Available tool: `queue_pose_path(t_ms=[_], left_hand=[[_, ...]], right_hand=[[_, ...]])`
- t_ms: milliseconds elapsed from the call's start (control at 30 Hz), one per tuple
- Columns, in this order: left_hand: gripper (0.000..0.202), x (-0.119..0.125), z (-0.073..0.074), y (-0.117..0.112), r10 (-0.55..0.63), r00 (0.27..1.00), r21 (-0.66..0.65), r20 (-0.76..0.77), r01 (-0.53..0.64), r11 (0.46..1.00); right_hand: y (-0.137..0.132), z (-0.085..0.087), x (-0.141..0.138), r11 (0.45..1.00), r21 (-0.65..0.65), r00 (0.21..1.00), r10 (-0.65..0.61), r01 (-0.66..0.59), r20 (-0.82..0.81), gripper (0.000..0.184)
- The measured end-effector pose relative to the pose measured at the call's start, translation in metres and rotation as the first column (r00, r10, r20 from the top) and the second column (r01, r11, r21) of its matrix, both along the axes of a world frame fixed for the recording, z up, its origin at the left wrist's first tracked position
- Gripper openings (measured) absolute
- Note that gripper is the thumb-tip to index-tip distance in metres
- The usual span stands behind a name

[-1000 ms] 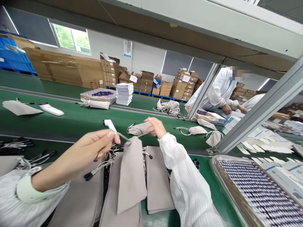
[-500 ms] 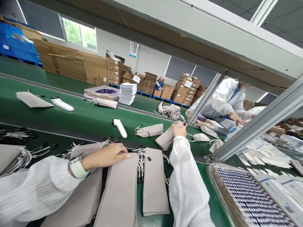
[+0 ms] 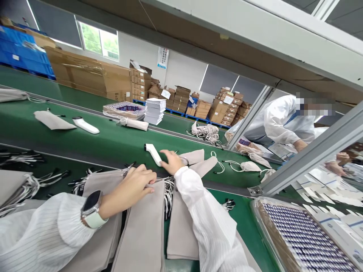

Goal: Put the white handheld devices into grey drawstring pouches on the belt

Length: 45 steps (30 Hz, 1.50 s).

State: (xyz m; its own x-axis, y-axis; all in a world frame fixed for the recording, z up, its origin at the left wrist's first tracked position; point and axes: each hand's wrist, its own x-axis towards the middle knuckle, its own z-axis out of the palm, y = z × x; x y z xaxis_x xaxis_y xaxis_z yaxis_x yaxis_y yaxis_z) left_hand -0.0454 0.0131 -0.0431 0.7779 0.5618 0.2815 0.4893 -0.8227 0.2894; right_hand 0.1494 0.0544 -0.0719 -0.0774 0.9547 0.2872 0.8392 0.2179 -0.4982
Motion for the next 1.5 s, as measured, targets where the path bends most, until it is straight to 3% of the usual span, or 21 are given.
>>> queue_pose_path(t_ms=[67, 133, 300, 400, 467, 533, 600, 667, 733, 833, 1067, 1200, 1300, 1400, 1500], left_hand=[[0.015, -0.001, 0.002, -0.001, -0.022, 0.999, 0.02, -0.028, 0.023, 1.0], [0.014, -0.004, 0.007, -0.002, -0.028, 0.998, -0.01, -0.061, 0.027, 1.0], [0.009, -0.013, 0.028, -0.003, -0.129, 0.99, -0.222, -0.057, 0.113, 0.969], [0.014, -0.016, 0.039, 0.001, -0.243, 0.97, -0.318, -0.017, 0.225, 0.921], [0.02, -0.015, 0.041, 0.005, -0.285, 0.958, -0.34, 0.019, 0.274, 0.899], [0.024, -0.012, 0.038, 0.01, -0.291, 0.954, -0.333, 0.067, 0.296, 0.895], [0.025, -0.009, 0.033, 0.013, -0.271, 0.957, -0.319, 0.107, 0.291, 0.902], [0.023, -0.007, 0.028, 0.015, -0.233, 0.961, -0.316, 0.15, 0.27, 0.909], [0.021, -0.006, 0.025, 0.016, -0.168, 0.965, -0.32, 0.2, 0.226, 0.92], [0.021, -0.007, 0.025, 0.017, -0.083, 0.959, -0.326, 0.269, 0.172, 0.93], [0.018, -0.006, 0.027, 0.018, -0.102, 0.911, -0.294, 0.401, 0.233, 0.927], [0.018, -0.007, 0.028, 0.019, -0.088, 0.892, -0.251, 0.443, 0.218, 0.943], [0.016, -0.008, 0.028, 0.019, -0.031, 0.864, -0.184, 0.503, 0.142, 0.973], [0.016, -0.01, 0.027, 0.022, 0.036, 0.844, -0.139, 0.535, 0.046, 0.989], [0.02, -0.011, 0.028, 0.026, 0.086, 0.845, -0.139, 0.528, -0.013, 0.99]], right_hand=[[0.008, -0.01, -0.021, 0.995, -0.095, 0.999, 0.037, -0.038, -0.009, 0.05], [0.016, -0.018, -0.03, 0.984, -0.174, 0.998, -0.044, 0.036, -0.048, 0.047], [0.031, -0.026, -0.018, 0.969, -0.196, 0.949, -0.196, 0.149, -0.249, 0.042], [0.031, -0.017, -0.007, 0.966, -0.214, 0.887, -0.224, 0.146, -0.405, 0.045], [0.025, -0.001, -0.003, 0.985, -0.16, 0.774, -0.155, 0.069, -0.615, 0.052], [0.014, 0.02, -0.003, 0.995, -0.048, 0.545, 0.007, -0.087, -0.838, 0.067], [0.0, 0.043, -0.006, 0.971, 0.068, 0.311, 0.139, -0.228, -0.94, 0.079], [-0.013, 0.063, -0.011, 0.953, 0.121, 0.237, 0.19, -0.279, -0.953, 0.08], [-0.022, 0.075, -0.015, 0.954, 0.149, 0.222, 0.209, -0.259, -0.952, 0.075], [-0.027, 0.082, -0.02, 0.959, 0.185, 0.217, 0.232, -0.214, -0.948, 0.066], [-0.026, 0.078, -0.026, 0.947, 0.137, 0.182, 0.195, -0.29, -0.964, 0.049], [-0.027, 0.077, -0.029, 0.941, 0.075, 0.2, 0.147, -0.33, -0.969, 0.038], [-0.027, 0.073, -0.031, 0.901, -0.088, 0.329, 0.064, -0.426, -0.942, 0.037], [-0.028, 0.067, -0.037, 0.819, -0.297, 0.562, 0.037, -0.491, -0.827, 0.055], [-0.029, 0.063, -0.044, 0.797, -0.447, 0.787, 0.058, -0.407, -0.614, 0.065]])
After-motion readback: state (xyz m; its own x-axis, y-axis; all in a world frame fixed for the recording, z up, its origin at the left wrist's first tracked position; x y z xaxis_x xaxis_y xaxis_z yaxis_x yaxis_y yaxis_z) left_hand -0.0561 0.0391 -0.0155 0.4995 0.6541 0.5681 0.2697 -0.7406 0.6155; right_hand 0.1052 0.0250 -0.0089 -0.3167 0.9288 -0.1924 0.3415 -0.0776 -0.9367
